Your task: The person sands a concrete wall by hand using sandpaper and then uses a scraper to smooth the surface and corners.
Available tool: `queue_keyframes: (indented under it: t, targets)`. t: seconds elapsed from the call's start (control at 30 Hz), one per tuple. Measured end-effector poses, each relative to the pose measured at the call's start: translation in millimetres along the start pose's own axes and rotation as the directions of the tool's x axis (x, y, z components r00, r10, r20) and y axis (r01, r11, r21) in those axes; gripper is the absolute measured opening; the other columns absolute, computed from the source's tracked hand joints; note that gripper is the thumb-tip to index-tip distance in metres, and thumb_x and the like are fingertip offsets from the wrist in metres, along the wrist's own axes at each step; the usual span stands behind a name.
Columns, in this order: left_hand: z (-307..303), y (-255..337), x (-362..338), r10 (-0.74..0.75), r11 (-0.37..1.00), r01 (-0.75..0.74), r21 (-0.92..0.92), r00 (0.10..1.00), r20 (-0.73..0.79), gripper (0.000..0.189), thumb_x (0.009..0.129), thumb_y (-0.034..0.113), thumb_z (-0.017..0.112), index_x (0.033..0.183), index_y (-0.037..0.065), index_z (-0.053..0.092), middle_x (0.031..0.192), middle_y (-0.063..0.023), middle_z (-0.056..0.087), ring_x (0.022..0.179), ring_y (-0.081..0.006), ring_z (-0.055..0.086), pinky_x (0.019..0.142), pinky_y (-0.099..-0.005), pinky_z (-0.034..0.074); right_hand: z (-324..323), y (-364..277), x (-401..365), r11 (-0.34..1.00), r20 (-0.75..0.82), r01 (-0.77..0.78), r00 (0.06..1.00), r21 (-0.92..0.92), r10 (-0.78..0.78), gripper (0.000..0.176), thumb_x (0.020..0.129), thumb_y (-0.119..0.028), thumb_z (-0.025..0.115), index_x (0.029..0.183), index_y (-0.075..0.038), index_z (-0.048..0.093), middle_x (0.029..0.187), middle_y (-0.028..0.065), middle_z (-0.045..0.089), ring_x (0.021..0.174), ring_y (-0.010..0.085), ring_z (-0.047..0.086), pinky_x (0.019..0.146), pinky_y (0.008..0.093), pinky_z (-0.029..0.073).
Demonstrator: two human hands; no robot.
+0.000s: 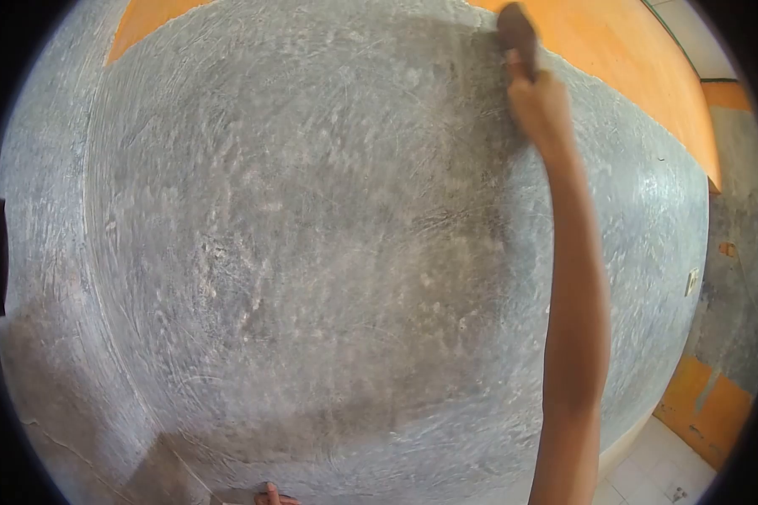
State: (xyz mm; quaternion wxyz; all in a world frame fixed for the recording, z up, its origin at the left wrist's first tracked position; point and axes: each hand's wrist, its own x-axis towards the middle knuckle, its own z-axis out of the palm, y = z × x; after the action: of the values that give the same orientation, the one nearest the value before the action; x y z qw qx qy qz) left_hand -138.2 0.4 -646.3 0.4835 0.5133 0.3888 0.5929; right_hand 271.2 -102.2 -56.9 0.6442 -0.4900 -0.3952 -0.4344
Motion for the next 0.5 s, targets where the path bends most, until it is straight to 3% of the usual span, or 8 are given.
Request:
queue_keyframes:
  t: [0.03, 0.1, 0.17, 0.23, 0.3, 0.4, 0.47, 0.5]
  targets:
    - [0.5, -2.7, 0.0, 0.005, 1.0, -0.005, -0.016, 1.0, -0.004, 0.059, 0.097, 0.039, 0.043, 0.063, -0.006, 0.061, 0.049, -0.0128, 0.059, 0.04, -0.0228, 0.057, 0.044, -0.0369, 0.05, -1.2, -19.1, -26.0, 0.996, 0.104, 0.02, 0.994, 0.088, -0.029, 0.054, 0.092, -0.044, 0.049, 0.103, 0.007, 0.063, 0.089, 0.0266, 0.066, 0.093, 0.0366, 0.063, 0.081, 0.0411, 0.046]
    - [-0.2, -5.7, 1.4, 0.018, 0.999, -0.018, -0.038, 1.0, -0.01, 0.059, 0.097, 0.038, 0.044, 0.062, -0.006, 0.061, 0.049, -0.0128, 0.059, 0.039, -0.0232, 0.057, 0.043, -0.0371, 0.05, 27.2, -15.5, -58.1, 0.794, -0.096, 0.597, 0.803, 0.12, -0.589, 0.046, 0.092, -0.036, 0.053, 0.115, 0.005, 0.057, 0.107, 0.0279, 0.061, 0.109, 0.0401, 0.055, 0.091, 0.0414, 0.041]
    - [1.5, -4.3, 3.2, -0.035, 0.997, 0.034, -0.067, 0.999, -0.019, 0.058, 0.097, 0.038, 0.044, 0.062, -0.005, 0.06, 0.049, -0.013, 0.059, 0.039, -0.0236, 0.056, 0.042, -0.037, 0.049, 15.5, -9.7, -54.0, 0.899, 0.036, 0.401, 0.91, 0.178, -0.413, 0.049, 0.093, -0.038, 0.05, 0.117, 0.004, 0.056, 0.111, 0.0279, 0.06, 0.112, 0.0399, 0.054, 0.093, 0.0408, 0.041]
    - [1.1, -2.0, 4.3, -0.054, 0.996, 0.053, -0.074, 0.998, -0.022, 0.057, 0.097, 0.037, 0.044, 0.063, -0.006, 0.059, 0.049, -0.0132, 0.058, 0.038, -0.0238, 0.056, 0.041, -0.0367, 0.049, -3.8, 9.0, -7.1, 0.998, 0.085, -0.055, 0.995, -0.001, 0.055, 0.06, 0.091, -0.048, 0.051, 0.105, 0.01, 0.062, 0.087, 0.0214, 0.067, 0.09, 0.031, 0.064, 0.082, 0.0385, 0.045]
    - [1.1, -0.8, 2.4, -0.041, 0.997, 0.041, -0.063, 0.999, -0.009, 0.055, 0.098, 0.036, 0.045, 0.064, -0.006, 0.058, 0.049, -0.0134, 0.058, 0.038, -0.0239, 0.056, 0.039, -0.0361, 0.048, -10.5, 29.1, 10.6, 0.997, -0.11, -0.054, 0.992, 0.055, 0.06, 0.068, 0.09, -0.054, 0.048, 0.097, 0.012, 0.063, 0.076, 0.0185, 0.066, 0.079, 0.0252, 0.064, 0.074, 0.0378, 0.047]
    - [-0.3, -10.2, 3.6, -0.031, 0.996, 0.029, -0.084, 0.999, -0.027, 0.054, 0.098, 0.034, 0.044, 0.064, -0.006, 0.058, 0.049, -0.0142, 0.058, 0.038, -0.0238, 0.056, 0.039, -0.0362, 0.048, -10.8, -45.9, -61.1, 0.983, 0.294, -0.026, 0.955, 0.182, -0.029, 0.033, 0.095, -0.025, 0.043, 0.107, -0.001, 0.063, 0.092, 0.0195, 0.066, 0.084, 0.0307, 0.064, 0.079, 0.0423, 0.05]
    - [1.5, -9.7, 3.8, -0.033, 0.997, 0.03, -0.074, 0.999, -0.036, 0.056, 0.098, 0.035, 0.044, 0.064, -0.007, 0.059, 0.05, -0.0146, 0.058, 0.038, -0.0236, 0.056, 0.039, -0.0366, 0.048, 11.0, -59.0, -125.4, 0.657, 0.177, 0.709, 0.634, 0.256, -0.753, 0.031, 0.085, -0.002, 0.046, 0.114, -0.002, 0.055, 0.115, 0.0146, 0.058, 0.11, 0.0327, 0.052, 0.099, 0.042, 0.041]
    - [1.7, -8.7, 3.9, -0.033, 0.997, 0.03, -0.068, 0.998, -0.044, 0.057, 0.098, 0.035, 0.044, 0.063, -0.007, 0.059, 0.05, -0.0148, 0.059, 0.038, -0.0235, 0.056, 0.04, -0.0369, 0.048, 9.4, -61.4, -166.0, 0.653, 0.408, 0.689, 0.523, 0.315, -0.749, 0.044, 0.083, 0.0, 0.047, 0.126, -0.003, 0.049, 0.131, 0.0139, 0.049, 0.126, 0.0302, 0.041, 0.108, 0.0434, 0.033]
